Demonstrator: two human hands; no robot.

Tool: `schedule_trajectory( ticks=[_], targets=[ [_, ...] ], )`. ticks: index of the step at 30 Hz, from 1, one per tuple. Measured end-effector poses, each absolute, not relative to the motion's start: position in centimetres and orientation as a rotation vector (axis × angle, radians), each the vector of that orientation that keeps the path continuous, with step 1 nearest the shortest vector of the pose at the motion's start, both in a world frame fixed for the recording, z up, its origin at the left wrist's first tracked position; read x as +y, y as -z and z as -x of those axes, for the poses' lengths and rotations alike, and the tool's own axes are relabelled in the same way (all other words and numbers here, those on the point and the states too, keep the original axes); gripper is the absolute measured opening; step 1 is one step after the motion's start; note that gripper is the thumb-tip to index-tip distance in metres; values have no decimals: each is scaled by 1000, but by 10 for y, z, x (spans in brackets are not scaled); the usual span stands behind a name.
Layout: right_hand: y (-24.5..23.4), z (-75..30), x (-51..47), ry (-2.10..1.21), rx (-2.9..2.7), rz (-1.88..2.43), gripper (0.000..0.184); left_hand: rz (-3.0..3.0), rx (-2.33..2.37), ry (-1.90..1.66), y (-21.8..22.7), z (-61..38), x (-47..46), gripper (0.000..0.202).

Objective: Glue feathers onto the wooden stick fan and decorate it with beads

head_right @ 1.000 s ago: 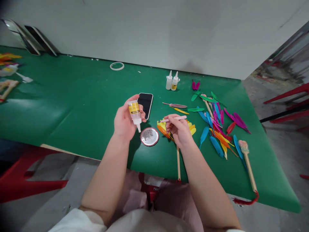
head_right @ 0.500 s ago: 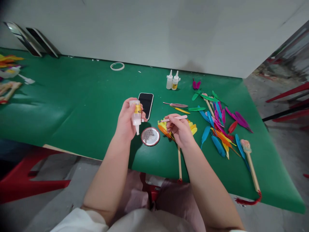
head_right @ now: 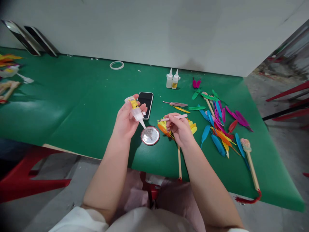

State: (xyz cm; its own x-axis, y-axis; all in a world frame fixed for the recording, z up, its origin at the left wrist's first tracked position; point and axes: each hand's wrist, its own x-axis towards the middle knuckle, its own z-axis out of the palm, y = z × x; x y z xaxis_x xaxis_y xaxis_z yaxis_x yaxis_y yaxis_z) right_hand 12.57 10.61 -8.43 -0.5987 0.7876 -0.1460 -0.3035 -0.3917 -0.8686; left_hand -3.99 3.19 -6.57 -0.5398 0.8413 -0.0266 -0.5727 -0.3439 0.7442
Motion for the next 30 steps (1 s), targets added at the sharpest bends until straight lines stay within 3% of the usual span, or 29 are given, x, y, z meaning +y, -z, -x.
schedule_trajectory(
  ticks=[9, 23, 30],
  targets=[
    [85, -125, 106, -2033, -1102, 745, 12, -339, 901, -2091, 67, 43, 34, 34],
    [81, -125, 103, -2055, -1077, 746, 14, -74, 513, -1949, 55, 46, 27, 26],
    [82, -126, 102, -1944, -1197, 782, 13, -352, 580, -1856, 52, 39, 19, 31]
  ],
)
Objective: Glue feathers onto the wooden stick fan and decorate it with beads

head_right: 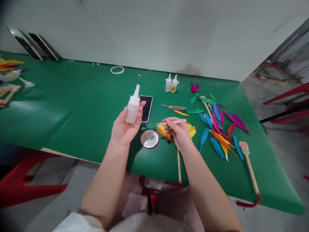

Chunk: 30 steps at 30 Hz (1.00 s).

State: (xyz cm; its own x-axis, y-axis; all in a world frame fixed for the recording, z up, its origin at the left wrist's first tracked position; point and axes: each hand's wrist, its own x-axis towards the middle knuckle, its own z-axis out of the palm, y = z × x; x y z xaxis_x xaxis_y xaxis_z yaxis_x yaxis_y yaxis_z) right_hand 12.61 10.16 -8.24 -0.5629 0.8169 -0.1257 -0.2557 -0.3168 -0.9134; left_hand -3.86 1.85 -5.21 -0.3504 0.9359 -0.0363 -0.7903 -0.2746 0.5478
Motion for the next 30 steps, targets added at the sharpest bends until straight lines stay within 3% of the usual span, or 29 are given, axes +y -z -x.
schedule_trajectory(
  ticks=[6, 14, 23, 30],
  targets=[
    [81, -128, 95, -1768, -1671, 838, 25, -595, 683, -1818, 54, 35, 18, 63],
    [84, -130, 95, -1312, -2158, 720, 19, -676, 878, -1862, 57, 36, 23, 58],
    [91, -128, 95, -1185, -2126, 861, 13, -489, 1081, -2151, 62, 46, 28, 48],
    [87, -130, 96, -1211, -2167, 828, 12, -500, 1047, -2139, 59, 50, 24, 55]
  ],
)
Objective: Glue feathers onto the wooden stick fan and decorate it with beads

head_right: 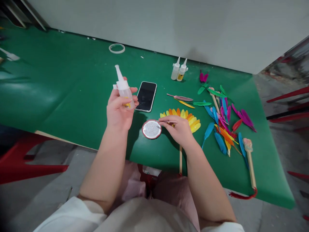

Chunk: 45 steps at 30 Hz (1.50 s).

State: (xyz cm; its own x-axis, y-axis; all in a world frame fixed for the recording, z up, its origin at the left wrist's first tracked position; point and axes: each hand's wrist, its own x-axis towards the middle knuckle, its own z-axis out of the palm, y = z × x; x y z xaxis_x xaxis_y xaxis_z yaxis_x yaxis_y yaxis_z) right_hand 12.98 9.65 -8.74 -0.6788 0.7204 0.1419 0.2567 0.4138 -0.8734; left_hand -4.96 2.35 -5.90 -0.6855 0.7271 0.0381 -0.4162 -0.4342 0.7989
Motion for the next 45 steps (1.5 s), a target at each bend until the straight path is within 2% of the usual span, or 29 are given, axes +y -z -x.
schedule_trajectory(
  ticks=[16, 45],
  targets=[
    [86, -136, 98, -1201, -2471, 633, 14, -549, 1088, -2104, 62, 47, 26, 44],
    [91, -134, 97, -1111, -2591, 605, 15, -767, 1196, -1952, 63, 39, 27, 43]
  ],
)
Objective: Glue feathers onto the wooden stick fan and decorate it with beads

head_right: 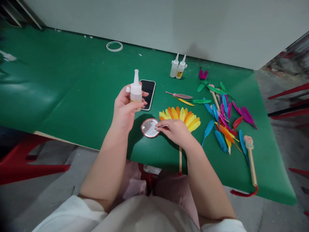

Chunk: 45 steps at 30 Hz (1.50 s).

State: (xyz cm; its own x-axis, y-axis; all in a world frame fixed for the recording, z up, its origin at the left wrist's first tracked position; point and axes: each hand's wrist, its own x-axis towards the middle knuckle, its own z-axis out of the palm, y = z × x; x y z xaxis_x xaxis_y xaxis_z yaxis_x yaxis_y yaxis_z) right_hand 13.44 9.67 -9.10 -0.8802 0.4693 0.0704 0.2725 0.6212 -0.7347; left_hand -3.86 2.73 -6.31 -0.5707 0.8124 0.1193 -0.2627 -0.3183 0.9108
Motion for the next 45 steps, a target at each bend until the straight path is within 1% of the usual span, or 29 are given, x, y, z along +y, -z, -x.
schedule_trajectory(
  ticks=[14, 20, 36, 42, 45],
  targets=[
    [83, -134, 96, -1095, -2572, 646, 14, -1012, 1226, -1933, 75, 42, 31, 45],
    [84, -135, 96, -1143, -2524, 655, 15, -1014, 1243, -1962, 76, 42, 32, 43],
    [87, -134, 96, -1091, -2600, 675, 15, -1012, 1263, -1908, 75, 41, 31, 43],
    [84, -134, 95, -1141, -2525, 691, 16, -1035, 1260, -1915, 77, 42, 31, 43],
    [82, -134, 93, -1096, -2537, 672, 17, -1049, 1271, -1901, 77, 42, 31, 43]
  ],
)
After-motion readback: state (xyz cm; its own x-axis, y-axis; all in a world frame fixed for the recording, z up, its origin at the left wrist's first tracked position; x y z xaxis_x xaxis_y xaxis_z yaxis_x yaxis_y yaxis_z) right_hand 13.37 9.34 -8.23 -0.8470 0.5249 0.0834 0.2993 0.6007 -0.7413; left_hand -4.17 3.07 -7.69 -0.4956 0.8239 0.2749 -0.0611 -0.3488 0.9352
